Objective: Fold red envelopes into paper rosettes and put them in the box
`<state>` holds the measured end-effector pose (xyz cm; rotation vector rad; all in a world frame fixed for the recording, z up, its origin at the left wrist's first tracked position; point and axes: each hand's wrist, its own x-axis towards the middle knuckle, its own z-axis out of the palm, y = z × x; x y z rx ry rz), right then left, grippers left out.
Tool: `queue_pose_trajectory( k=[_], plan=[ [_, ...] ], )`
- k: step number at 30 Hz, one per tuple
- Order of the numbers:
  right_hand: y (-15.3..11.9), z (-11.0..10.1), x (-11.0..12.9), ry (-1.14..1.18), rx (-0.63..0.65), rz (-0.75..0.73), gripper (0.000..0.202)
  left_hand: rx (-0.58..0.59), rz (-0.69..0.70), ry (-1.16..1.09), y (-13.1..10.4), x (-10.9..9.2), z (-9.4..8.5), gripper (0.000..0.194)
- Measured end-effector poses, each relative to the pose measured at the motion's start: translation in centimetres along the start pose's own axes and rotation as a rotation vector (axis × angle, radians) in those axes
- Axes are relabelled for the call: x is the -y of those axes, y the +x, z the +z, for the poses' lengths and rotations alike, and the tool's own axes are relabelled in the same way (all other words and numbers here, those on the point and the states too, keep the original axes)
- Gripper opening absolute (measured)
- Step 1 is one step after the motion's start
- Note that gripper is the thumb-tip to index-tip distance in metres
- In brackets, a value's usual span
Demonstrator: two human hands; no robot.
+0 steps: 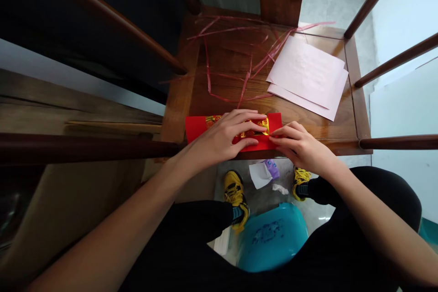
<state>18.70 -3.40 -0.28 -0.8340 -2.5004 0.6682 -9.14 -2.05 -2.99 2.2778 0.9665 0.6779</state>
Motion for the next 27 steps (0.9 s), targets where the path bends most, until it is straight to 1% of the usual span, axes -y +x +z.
queue_pose_trajectory(
  k=[3, 5, 8, 9, 11, 13, 15, 19, 27],
  plan=[
    [-0.3, -1.0, 0.6, -0.025, 0.046, -0.013, 0.032, 0.006, -0.004, 0.011, 0.0, -0.2, -0.1, 0.023],
    [-0.4, -0.6, 1.3, -0.098, 0.054, -0.051, 0.046, 0.008, -0.007, 0.017, 0.0, -0.3, -0.1, 0.023],
    [-0.6, 1.8, 2.6, -0.278, 0.094, -0.100, 0.080, 0.006, -0.021, 0.023, 0.1, -0.4, 0.0, 0.026],
    [-0.8, 2.8, 2.9, -0.339, 0.115, -0.076, 0.088, 0.005, -0.026, 0.024, 0.1, -0.4, 0.0, 0.028],
    [-1.2, 4.3, 3.4, -0.421, 0.141, -0.015, 0.097, 0.008, -0.025, 0.028, 0.1, -0.5, 0.0, 0.032],
    [-1.7, 5.0, 3.6, -0.456, 0.153, 0.032, 0.098, 0.013, -0.010, 0.036, 0.1, -0.4, 0.0, 0.031],
    [-2.2, 5.1, 3.6, -0.458, 0.146, 0.047, 0.096, 0.014, 0.005, 0.034, 0.0, -0.3, 0.0, 0.028],
    [-2.8, 4.7, 3.2, -0.459, 0.120, 0.037, 0.092, -0.002, 0.020, 0.003, -0.2, -0.1, -0.1, 0.027],
    [-2.8, 4.8, 3.2, -0.487, 0.126, 0.013, 0.092, -0.005, 0.012, -0.032, -0.3, -0.2, -0.5, 0.023]
  ],
)
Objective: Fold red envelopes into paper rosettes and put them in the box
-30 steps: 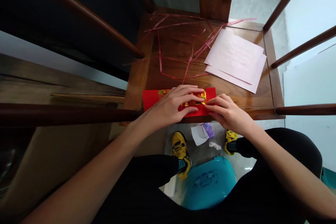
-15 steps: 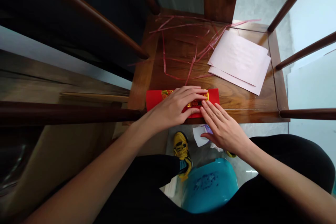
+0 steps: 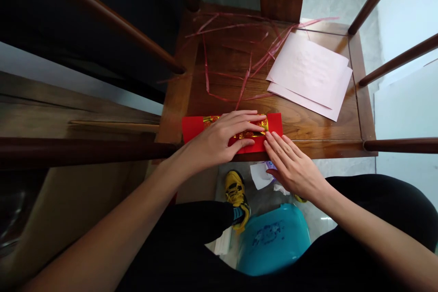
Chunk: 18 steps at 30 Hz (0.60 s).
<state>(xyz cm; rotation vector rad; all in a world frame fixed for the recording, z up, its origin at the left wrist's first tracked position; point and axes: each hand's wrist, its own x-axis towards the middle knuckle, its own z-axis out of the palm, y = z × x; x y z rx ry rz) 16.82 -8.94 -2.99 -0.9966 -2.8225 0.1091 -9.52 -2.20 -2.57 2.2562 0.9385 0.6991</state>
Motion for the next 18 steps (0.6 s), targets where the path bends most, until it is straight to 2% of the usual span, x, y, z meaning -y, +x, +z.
queue_pose_trajectory(
  k=[13, 18],
  plan=[
    [-0.06, 0.14, 0.02, -0.014, -0.022, -0.013, 0.092, -0.014, 0.013, 0.032, -0.11, -0.01, -0.01, 0.022],
    [-0.17, 0.46, 0.06, -0.013, -0.008, 0.005, 0.091, 0.012, 0.076, 0.189, -0.29, -0.47, 0.13, 0.031]
  ],
)
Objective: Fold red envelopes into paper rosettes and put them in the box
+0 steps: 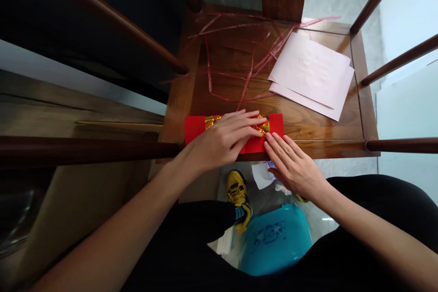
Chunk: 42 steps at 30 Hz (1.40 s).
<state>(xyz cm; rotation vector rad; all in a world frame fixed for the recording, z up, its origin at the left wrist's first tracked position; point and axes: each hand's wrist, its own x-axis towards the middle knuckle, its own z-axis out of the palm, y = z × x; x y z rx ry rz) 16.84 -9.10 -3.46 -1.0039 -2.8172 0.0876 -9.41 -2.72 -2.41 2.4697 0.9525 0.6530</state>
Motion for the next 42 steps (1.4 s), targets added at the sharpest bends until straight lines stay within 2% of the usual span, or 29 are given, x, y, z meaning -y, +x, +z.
queue_pose_trajectory(
  k=[4, 8, 10, 12, 15, 19, 21, 23, 25, 27, 30, 33, 35, 38, 42],
  plan=[
    [0.0, 0.3, 0.2, 0.045, -0.038, 0.027, 0.092, 0.104, 0.001, 0.213, -0.3, -2.1, 0.6, 0.044],
    [0.1, 0.2, 0.3, 0.019, -0.153, 0.028, 0.083, 0.126, -0.159, 0.306, -0.6, -3.8, 1.4, 0.055],
    [0.3, -0.1, 0.2, 0.011, -0.237, 0.030, 0.069, 0.119, -0.248, 0.313, -0.7, -4.1, 1.6, 0.062],
    [0.9, -0.3, 0.2, 0.012, -0.303, 0.041, 0.046, 0.114, -0.302, 0.310, -0.7, -4.0, 1.6, 0.069],
    [2.3, -0.3, 0.2, 0.002, -0.290, 0.185, 0.018, 0.137, -0.307, 0.320, -0.6, -3.8, 1.4, 0.070],
    [4.6, -0.5, 0.3, 0.099, -0.127, 0.452, 0.022, 0.162, -0.290, 0.327, -0.7, -3.6, 1.3, 0.064],
    [5.6, -1.1, 0.0, 0.234, -0.042, 0.519, 0.019, 0.159, -0.293, 0.293, -0.6, -3.5, 1.4, 0.060],
    [6.4, -2.2, -0.5, 0.388, -0.007, 0.519, 0.012, 0.149, -0.303, 0.240, -0.5, -3.3, 1.5, 0.056],
    [7.3, -3.3, -0.9, 0.599, -0.020, 0.431, 0.016, 0.120, -0.324, 0.173, -0.4, -2.9, 1.7, 0.051],
    [8.2, -3.8, -1.3, 0.841, -0.040, 0.343, 0.029, 0.070, -0.349, 0.101, -0.3, -2.5, 1.8, 0.046],
    [9.2, -3.0, -1.8, 1.056, -0.123, 0.378, 0.045, 0.005, -0.366, 0.025, -0.5, -1.7, 1.9, 0.038],
    [9.8, -1.0, -2.4, 1.074, -0.272, 0.515, 0.051, -0.002, -0.367, 0.029, -0.7, -1.3, 1.7, 0.036],
    [9.9, 0.0, -2.7, 1.054, -0.324, 0.587, 0.051, 0.030, -0.361, 0.053, -0.8, -1.3, 1.5, 0.036],
    [10.0, 0.5, -2.8, 1.059, -0.338, 0.620, 0.047, 0.059, -0.345, 0.092, -0.4, -1.2, 1.1, 0.034],
    [9.9, 0.4, -3.0, 1.078, -0.313, 0.603, 0.041, 0.056, -0.400, 0.100, 0.8, -1.1, 0.6, 0.033]
  ],
)
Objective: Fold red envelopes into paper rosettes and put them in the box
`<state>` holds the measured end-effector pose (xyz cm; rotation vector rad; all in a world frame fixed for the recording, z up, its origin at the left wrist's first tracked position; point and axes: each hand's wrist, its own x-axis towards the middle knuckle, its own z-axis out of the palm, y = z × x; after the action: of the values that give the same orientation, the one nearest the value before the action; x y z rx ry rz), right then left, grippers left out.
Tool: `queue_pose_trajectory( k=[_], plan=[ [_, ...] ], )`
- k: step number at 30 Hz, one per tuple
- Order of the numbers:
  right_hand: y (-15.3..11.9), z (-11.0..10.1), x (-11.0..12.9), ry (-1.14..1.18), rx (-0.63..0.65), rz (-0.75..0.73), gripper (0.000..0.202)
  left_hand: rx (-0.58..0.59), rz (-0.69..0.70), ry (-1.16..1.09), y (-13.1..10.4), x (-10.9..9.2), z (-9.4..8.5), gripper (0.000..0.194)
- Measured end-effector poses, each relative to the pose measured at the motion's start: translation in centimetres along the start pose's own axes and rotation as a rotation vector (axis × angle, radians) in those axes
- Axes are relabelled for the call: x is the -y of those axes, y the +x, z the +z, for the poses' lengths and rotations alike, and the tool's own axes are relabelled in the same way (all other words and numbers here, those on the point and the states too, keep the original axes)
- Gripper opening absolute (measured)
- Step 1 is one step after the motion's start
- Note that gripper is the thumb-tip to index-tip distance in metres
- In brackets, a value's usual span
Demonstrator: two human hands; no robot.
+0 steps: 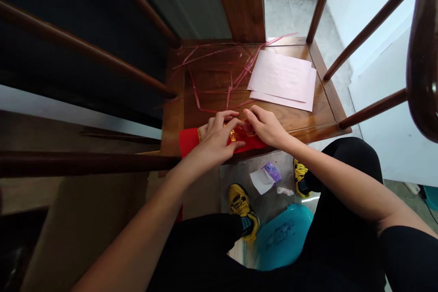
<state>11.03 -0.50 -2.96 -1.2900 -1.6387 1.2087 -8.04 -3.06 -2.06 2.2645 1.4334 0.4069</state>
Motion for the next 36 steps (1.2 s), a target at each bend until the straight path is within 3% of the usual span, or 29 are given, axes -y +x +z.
queue_pose_trajectory(
  k=[4, 9, 12, 16, 18, 21, 24, 28, 30, 36],
  plan=[
    [-0.1, -0.4, 0.1, -0.098, 0.089, -0.089, 0.041, 0.036, 0.028, 0.038, 0.2, 0.5, -1.5, 0.017],
    [-0.8, -0.6, 0.2, -0.379, 0.273, -0.345, 0.026, 0.072, 0.011, 0.023, -1.0, 2.9, -4.3, 0.019],
    [-1.1, -0.3, 0.4, -0.522, 0.321, -0.378, 0.031, 0.060, -0.025, -0.019, -1.7, 3.8, -5.1, 0.024],
    [-1.2, 0.1, 0.7, -0.663, 0.335, -0.368, 0.035, 0.035, -0.187, -0.051, -1.8, 3.5, -5.5, 0.034],
    [-1.2, 0.3, 0.8, -0.715, 0.336, -0.372, 0.036, -0.016, -0.255, -0.107, -1.6, 2.9, -6.0, 0.033],
    [-1.3, 0.3, 0.8, -0.764, 0.335, -0.382, 0.038, -0.182, -0.286, -0.243, -1.5, 1.6, -6.4, 0.032],
    [-1.4, 0.5, 0.8, -0.795, 0.327, -0.394, 0.038, -0.214, -0.325, -0.206, -1.8, 0.3, -5.5, 0.025],
    [-1.6, 1.0, 0.5, -0.805, 0.284, -0.409, 0.036, -0.108, -0.337, 0.063, -2.6, -0.4, -2.9, 0.053],
    [-1.6, 1.3, 0.5, -0.793, 0.265, -0.402, 0.038, -0.098, -0.377, 0.126, -2.7, -0.3, -2.1, 0.058],
    [-1.3, 1.1, 0.9, -0.818, 0.153, -0.299, 0.071, -0.016, -0.468, 0.017, -1.9, 0.7, -2.0, 0.049]
  ],
)
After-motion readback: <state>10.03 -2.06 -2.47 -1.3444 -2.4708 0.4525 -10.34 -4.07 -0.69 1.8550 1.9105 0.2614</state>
